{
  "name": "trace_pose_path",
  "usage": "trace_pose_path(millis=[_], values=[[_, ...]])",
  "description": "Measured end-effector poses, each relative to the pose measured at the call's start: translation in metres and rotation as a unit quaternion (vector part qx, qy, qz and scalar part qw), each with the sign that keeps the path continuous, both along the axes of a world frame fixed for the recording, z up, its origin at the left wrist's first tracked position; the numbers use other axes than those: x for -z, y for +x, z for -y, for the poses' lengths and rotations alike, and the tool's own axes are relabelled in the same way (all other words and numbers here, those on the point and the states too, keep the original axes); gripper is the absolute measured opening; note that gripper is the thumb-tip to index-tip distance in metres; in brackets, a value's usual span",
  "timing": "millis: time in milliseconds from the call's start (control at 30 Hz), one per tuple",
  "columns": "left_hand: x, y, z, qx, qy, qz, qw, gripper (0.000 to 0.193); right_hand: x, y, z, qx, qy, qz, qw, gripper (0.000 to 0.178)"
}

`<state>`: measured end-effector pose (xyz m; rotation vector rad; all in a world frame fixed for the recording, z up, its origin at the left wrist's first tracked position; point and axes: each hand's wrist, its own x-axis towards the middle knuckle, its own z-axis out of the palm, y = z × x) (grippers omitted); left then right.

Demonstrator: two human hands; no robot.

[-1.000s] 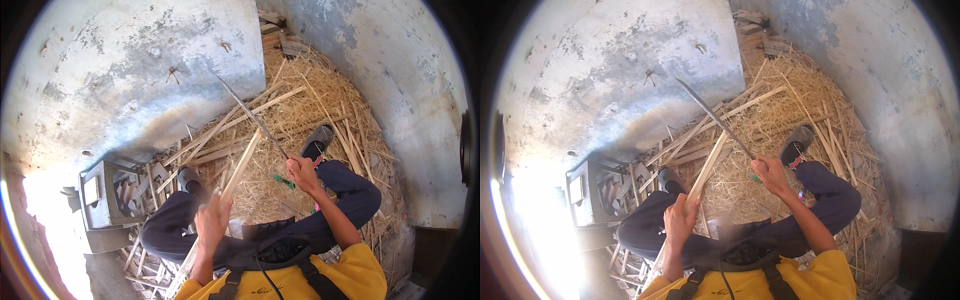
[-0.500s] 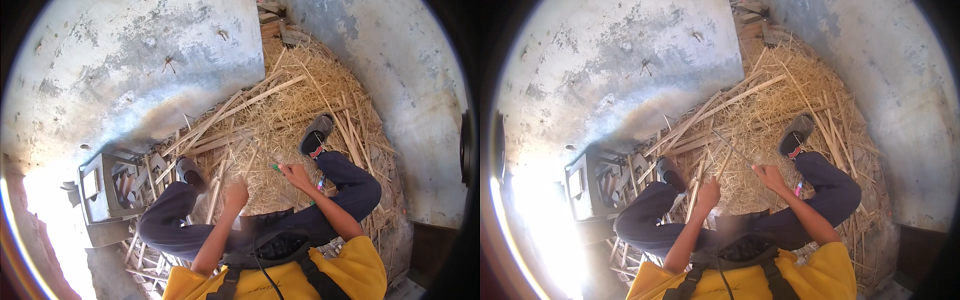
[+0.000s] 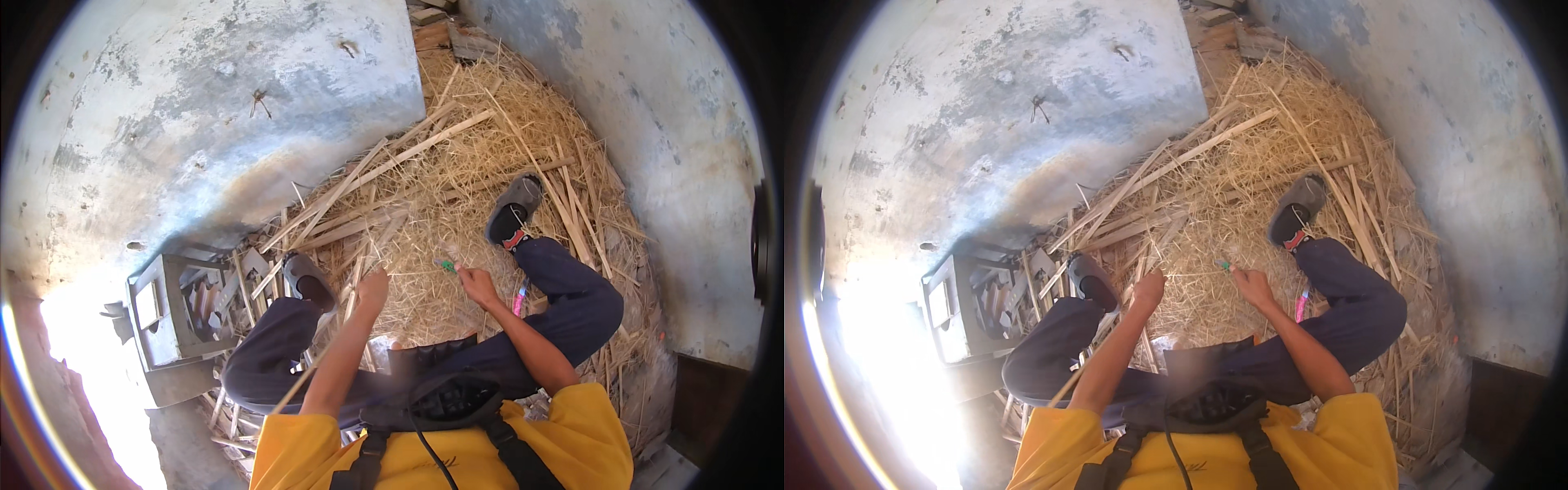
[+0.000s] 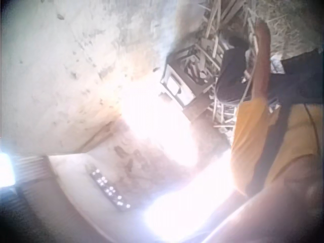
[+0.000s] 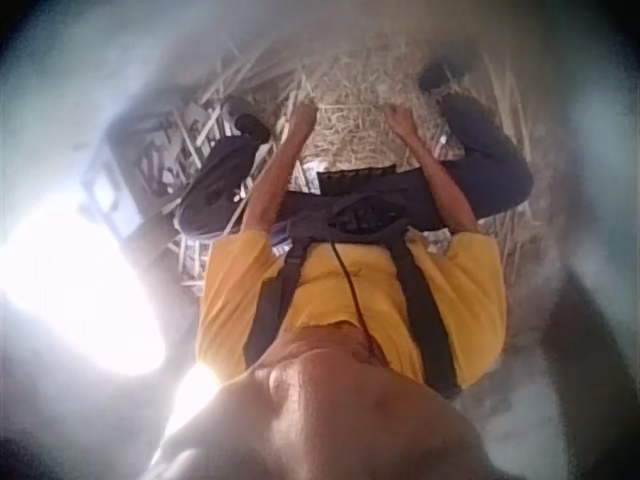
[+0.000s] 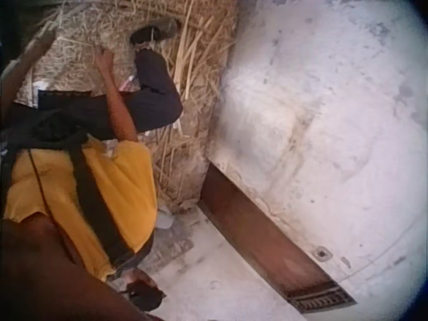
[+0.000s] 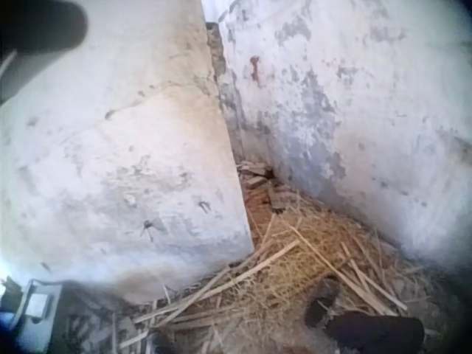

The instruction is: The person shaves a piece of wood using a machete, working on the surface while sitting on a floor covered in wood shavings.

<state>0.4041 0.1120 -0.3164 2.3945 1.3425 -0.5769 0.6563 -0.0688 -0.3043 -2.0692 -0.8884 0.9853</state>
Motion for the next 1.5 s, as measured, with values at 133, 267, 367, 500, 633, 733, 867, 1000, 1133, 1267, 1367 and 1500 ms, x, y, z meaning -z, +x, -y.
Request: trace_pose_path(millis=[133,267,367,500,633,733,867,1000,1133,1267,1367,1500], values=[[0.036,-0.009,0.019,0.002,0.028,-0.011,1.000,0.023,0.028,-0.002,0.014,-0.020,-0.073,-0.023,0.997,0.064],[0.036,-0.019,0.021,0.011,0.047,0.010,0.999,0.015,0.010,-0.011,0.000,-0.083,-0.065,0.019,0.994,0.064],[0.014,-0.007,0.027,0.033,0.059,-0.004,0.998,0.013,0.014,-0.021,-0.013,-0.056,0.031,0.022,0.998,0.065],[0.014,-0.009,0.031,0.023,0.067,-0.029,0.997,0.011,0.019,-0.040,-0.017,-0.036,0.069,-0.016,0.997,0.063],[0.027,-0.004,0.035,0.055,0.108,-0.008,0.993,0.011,0.069,-0.032,0.026,-0.067,-0.023,0.055,0.996,0.057],[0.026,-0.001,0.030,0.043,0.121,-0.014,0.992,0.009,0.071,-0.026,0.020,-0.060,-0.052,0.055,0.995,0.056],[0.023,-0.013,0.035,0.005,0.119,-0.007,0.993,0.010,0.043,-0.032,-0.003,-0.020,0.045,0.010,0.999,0.060],[0.021,-0.006,0.035,0.025,0.123,-0.002,0.992,0.010,0.073,-0.034,0.006,0.019,0.047,-0.098,0.994,0.063],[0.034,-0.008,0.034,0.042,0.133,-0.009,0.990,0.009,0.085,-0.036,0.024,-0.037,-0.100,-0.032,0.994,0.064],[0.031,-0.012,0.035,0.024,0.122,-0.022,0.992,0.007,0.052,-0.036,0.000,-0.039,0.017,-0.015,0.999,0.065],[0.029,-0.015,0.034,0.015,0.136,-0.018,0.990,0.006,0.043,-0.041,-0.012,-0.001,0.087,-0.036,0.996,0.066],[0.028,-0.003,0.037,0.042,0.147,-0.003,0.988,0.007,0.085,-0.035,0.025,-0.035,0.025,-0.019,0.999,0.064]])
